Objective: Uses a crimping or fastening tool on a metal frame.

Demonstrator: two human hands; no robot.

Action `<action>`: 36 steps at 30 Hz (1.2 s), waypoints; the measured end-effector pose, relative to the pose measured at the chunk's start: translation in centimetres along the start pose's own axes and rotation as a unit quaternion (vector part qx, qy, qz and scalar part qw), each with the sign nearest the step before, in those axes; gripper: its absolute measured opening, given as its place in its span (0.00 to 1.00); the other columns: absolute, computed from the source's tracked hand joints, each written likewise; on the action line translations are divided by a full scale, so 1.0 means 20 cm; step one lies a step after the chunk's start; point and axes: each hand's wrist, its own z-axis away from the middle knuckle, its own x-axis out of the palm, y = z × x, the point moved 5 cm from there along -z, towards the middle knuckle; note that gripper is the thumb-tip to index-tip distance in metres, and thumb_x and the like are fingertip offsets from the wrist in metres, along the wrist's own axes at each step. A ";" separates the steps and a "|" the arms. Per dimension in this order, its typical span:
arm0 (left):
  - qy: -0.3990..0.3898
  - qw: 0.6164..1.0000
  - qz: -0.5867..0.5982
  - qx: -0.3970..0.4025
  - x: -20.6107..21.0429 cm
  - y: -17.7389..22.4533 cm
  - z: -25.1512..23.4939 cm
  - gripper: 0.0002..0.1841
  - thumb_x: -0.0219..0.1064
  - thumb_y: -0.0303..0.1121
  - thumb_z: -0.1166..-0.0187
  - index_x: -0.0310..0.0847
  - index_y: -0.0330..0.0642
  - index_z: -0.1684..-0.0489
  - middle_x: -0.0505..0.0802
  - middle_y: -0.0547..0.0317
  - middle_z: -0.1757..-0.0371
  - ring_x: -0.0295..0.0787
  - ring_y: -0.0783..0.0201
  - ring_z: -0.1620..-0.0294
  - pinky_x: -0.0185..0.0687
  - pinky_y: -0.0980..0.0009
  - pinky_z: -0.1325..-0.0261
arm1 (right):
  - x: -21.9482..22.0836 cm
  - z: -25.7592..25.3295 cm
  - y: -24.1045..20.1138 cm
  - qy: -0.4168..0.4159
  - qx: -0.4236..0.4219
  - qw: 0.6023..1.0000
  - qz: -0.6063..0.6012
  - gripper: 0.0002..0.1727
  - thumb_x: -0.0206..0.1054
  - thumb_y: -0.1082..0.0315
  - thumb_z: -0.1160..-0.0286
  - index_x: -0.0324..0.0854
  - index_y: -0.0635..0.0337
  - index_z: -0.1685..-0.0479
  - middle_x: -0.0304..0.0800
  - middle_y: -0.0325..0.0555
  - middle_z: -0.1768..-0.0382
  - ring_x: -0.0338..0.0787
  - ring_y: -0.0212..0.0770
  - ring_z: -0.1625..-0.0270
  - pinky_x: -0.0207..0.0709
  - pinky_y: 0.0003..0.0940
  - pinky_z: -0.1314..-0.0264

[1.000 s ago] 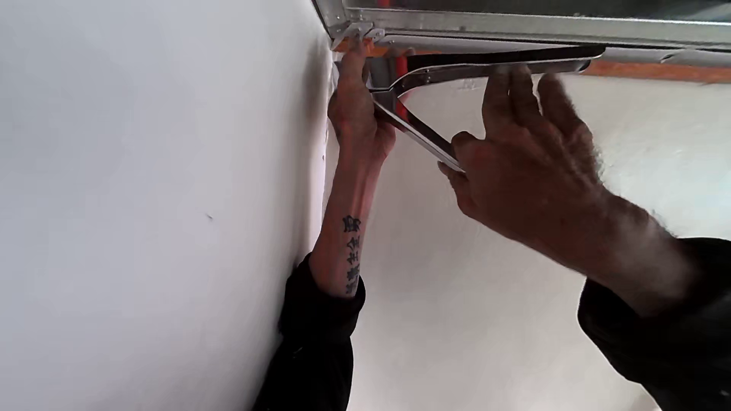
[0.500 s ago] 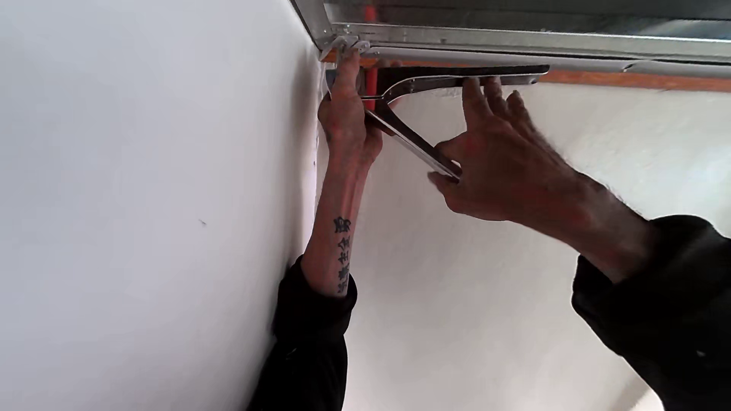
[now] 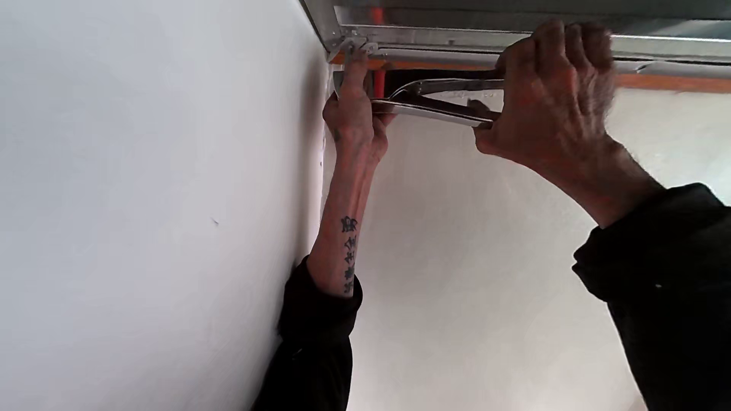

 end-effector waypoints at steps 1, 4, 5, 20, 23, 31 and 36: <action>0.006 0.999 0.044 0.020 -0.01 -0.05 -0.11 0.16 0.50 0.36 0.06 0.70 0.38 0.30 0.86 0.52 0.44 0.89 0.65 0.50 0.87 0.72 0.49 | 0.01 -0.02 0.01 0.019 -0.017 1.000 0.012 0.29 0.65 0.49 0.28 0.76 0.73 0.51 0.82 0.78 0.47 0.83 0.80 0.44 0.66 0.74 0.39; 0.026 0.986 0.151 0.065 -0.04 -0.17 -0.39 0.16 0.62 0.40 0.12 0.75 0.38 0.38 0.88 0.45 0.48 0.91 0.53 0.56 0.93 0.55 0.58 | 0.03 -0.06 0.05 0.033 -0.051 0.998 0.027 0.30 0.64 0.45 0.28 0.77 0.72 0.55 0.84 0.76 0.53 0.85 0.79 0.50 0.65 0.76 0.43; 0.029 0.988 0.140 0.060 -0.03 -0.16 -0.36 0.17 0.61 0.40 0.12 0.75 0.36 0.36 0.88 0.44 0.46 0.92 0.53 0.53 0.93 0.55 0.55 | 0.03 -0.08 0.06 0.044 -0.066 0.996 0.032 0.30 0.65 0.46 0.32 0.77 0.72 0.59 0.84 0.74 0.58 0.86 0.78 0.55 0.66 0.74 0.48; 0.007 1.000 -0.002 0.010 -0.01 0.04 0.10 0.16 0.44 0.30 0.05 0.68 0.32 0.29 0.85 0.52 0.39 0.86 0.69 0.40 0.81 0.75 0.38 | -0.09 0.20 -0.25 -0.151 -0.034 0.980 -0.123 0.17 0.66 0.63 0.25 0.84 0.70 0.74 0.61 0.84 0.20 0.64 0.81 0.17 0.73 0.67 0.28; -0.004 1.000 -0.014 0.008 0.00 0.04 0.11 0.17 0.43 0.31 0.05 0.68 0.33 0.28 0.86 0.52 0.39 0.87 0.70 0.42 0.82 0.77 0.40 | -0.06 0.17 -0.21 -0.230 -0.027 0.959 -0.165 0.20 0.69 0.53 0.24 0.88 0.62 0.71 0.43 0.83 0.11 0.42 0.81 0.09 0.52 0.67 0.11; -0.019 0.999 -0.048 0.007 0.01 0.08 0.13 0.18 0.42 0.29 0.05 0.67 0.30 0.26 0.85 0.50 0.36 0.85 0.68 0.37 0.79 0.76 0.36 | -0.13 0.15 -0.25 -0.163 -0.028 0.977 -0.134 0.16 0.77 0.58 0.41 0.90 0.59 0.58 0.59 0.78 0.17 0.62 0.83 0.18 0.60 0.80 0.28; 0.005 0.999 -0.035 0.001 0.02 0.09 0.13 0.17 0.41 0.28 0.05 0.68 0.28 0.28 0.84 0.50 0.41 0.86 0.70 0.43 0.79 0.79 0.41 | -0.15 0.07 -0.15 -0.121 0.061 0.990 -0.026 0.56 0.81 0.53 0.49 0.61 0.71 0.15 0.70 0.77 0.23 0.67 0.82 0.21 0.53 0.82 0.25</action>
